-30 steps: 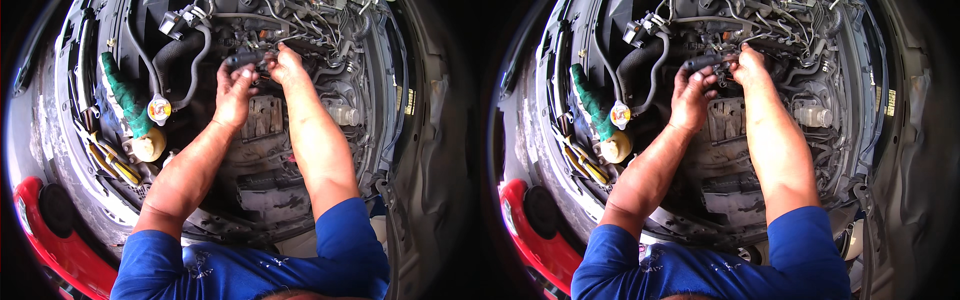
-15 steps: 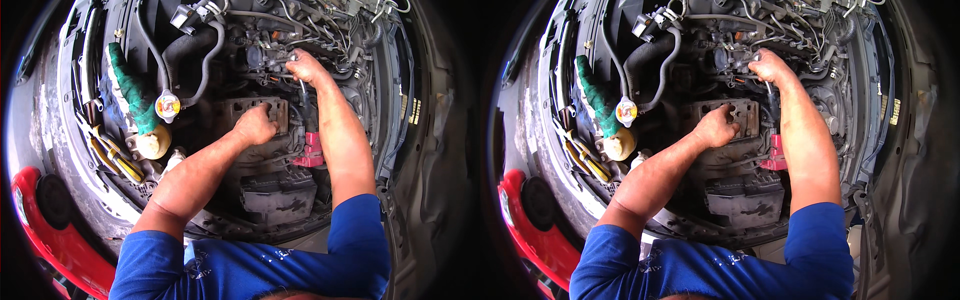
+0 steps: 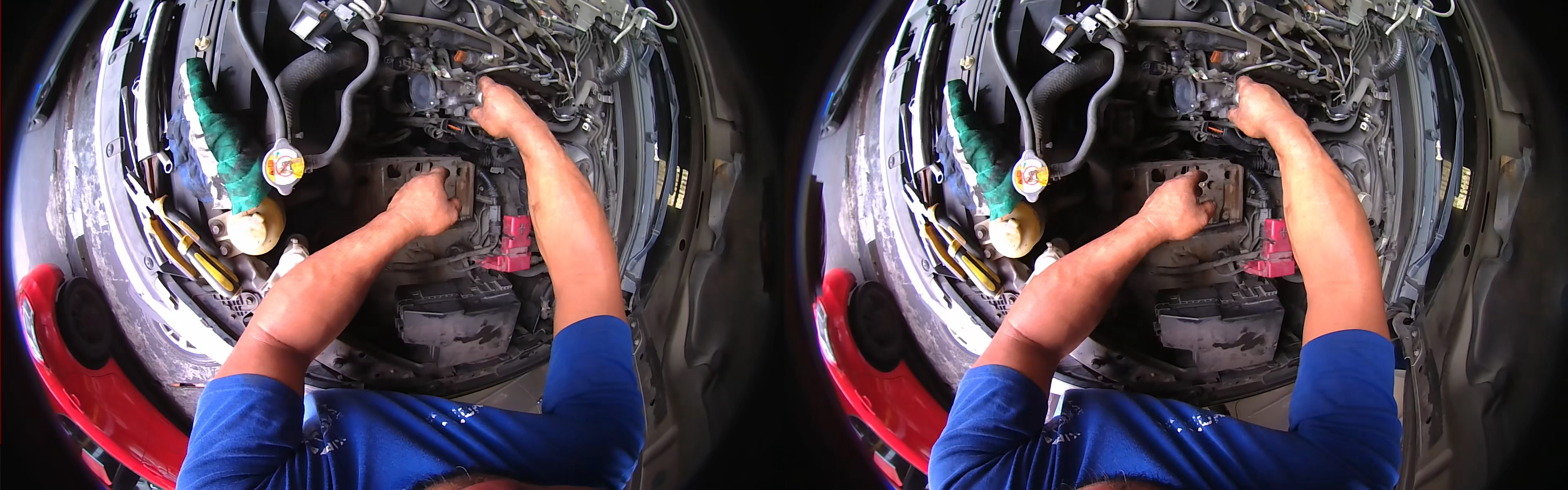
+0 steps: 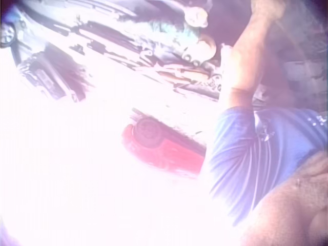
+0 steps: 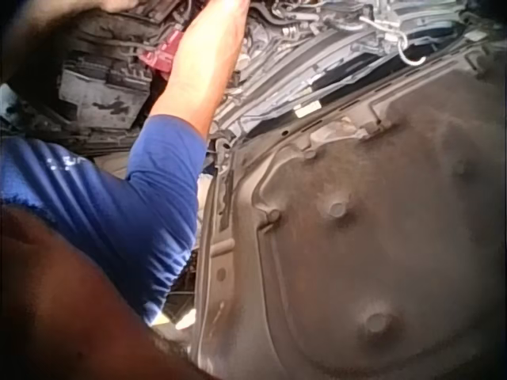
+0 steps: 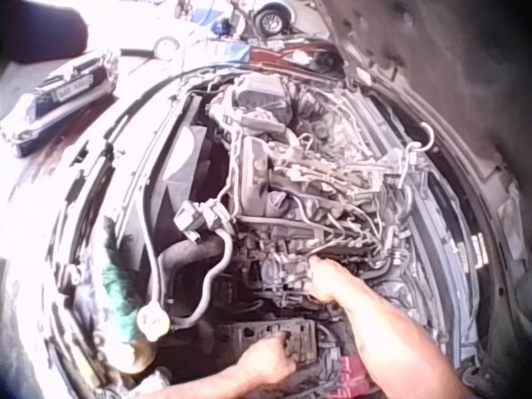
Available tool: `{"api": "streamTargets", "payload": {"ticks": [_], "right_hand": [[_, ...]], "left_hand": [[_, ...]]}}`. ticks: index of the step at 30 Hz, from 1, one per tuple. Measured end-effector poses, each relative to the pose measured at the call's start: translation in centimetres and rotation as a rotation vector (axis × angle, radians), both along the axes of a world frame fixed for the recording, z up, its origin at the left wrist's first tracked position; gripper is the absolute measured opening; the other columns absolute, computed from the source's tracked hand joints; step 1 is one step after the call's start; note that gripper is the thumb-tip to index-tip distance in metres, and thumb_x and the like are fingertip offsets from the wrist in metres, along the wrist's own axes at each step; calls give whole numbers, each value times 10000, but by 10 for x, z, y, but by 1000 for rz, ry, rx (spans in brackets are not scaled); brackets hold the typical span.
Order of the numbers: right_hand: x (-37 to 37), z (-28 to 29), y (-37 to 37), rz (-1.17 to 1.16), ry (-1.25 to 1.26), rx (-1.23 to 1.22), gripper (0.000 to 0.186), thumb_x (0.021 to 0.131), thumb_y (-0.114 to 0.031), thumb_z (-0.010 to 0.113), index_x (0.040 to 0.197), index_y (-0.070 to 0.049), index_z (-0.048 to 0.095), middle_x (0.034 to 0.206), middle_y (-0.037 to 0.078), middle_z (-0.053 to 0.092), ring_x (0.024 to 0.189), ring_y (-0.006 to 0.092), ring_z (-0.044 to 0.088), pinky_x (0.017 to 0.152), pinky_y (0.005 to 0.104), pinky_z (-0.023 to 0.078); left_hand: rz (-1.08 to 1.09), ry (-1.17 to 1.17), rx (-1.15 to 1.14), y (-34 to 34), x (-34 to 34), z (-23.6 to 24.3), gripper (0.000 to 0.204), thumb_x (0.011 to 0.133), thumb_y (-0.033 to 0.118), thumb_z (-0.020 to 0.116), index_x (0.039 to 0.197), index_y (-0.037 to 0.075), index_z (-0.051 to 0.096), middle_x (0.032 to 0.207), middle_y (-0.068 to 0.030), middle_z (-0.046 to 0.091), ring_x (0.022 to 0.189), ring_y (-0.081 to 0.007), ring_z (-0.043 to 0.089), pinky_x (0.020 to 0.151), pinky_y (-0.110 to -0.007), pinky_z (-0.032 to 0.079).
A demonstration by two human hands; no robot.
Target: The person loosens engine components in a car engine bay using a ratchet wrench, then checks hoses and wiring by hand.
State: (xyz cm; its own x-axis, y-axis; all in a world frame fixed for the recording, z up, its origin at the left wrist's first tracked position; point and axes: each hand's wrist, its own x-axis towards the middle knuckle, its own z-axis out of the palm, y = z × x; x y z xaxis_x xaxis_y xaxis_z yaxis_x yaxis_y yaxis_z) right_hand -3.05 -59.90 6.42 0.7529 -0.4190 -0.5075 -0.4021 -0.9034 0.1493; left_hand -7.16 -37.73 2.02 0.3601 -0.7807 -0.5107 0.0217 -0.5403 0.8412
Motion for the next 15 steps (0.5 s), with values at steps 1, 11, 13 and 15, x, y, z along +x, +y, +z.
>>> {"api": "streamTargets", "payload": {"ticks": [1,11,13,15], "right_hand": [[-1,-1,-5,21,-53,21,439,829,-207,698,1168,38,561,1085,278,672,1082,409,639,930,455,512],[-1,-29,11,-1131,-561,791,147,912,-172,647,929,-27,636,673,56,582,491,137,533,371,273,321],[1,-26,18,-1163,-594,785,146,923,-174,635,938,-29,636,667,56,572,486,137,524,368,261,319],[6,-26,25,-1221,-648,844,155,930,-183,632,950,-30,634,670,56,574,483,137,526,368,262,322]], "left_hand": [[-9,-10,0,0,-1,-2,629,822,266,650,1353,-31,491,1237,-256,626,1190,-374,588,1026,-432,464],[251,249,-105,-7,-1,10,820,856,429,679,1434,-69,379,1292,-305,582,1245,-373,564,1046,-406,436],[355,253,-211,-13,-9,-2,737,875,376,679,1399,-72,420,1232,-287,622,1181,-356,609,1002,-391,459],[573,537,-313,-21,-6,-12,607,889,298,676,1335,-66,484,1138,-257,661,1083,-332,647,952,-385,483]]}}
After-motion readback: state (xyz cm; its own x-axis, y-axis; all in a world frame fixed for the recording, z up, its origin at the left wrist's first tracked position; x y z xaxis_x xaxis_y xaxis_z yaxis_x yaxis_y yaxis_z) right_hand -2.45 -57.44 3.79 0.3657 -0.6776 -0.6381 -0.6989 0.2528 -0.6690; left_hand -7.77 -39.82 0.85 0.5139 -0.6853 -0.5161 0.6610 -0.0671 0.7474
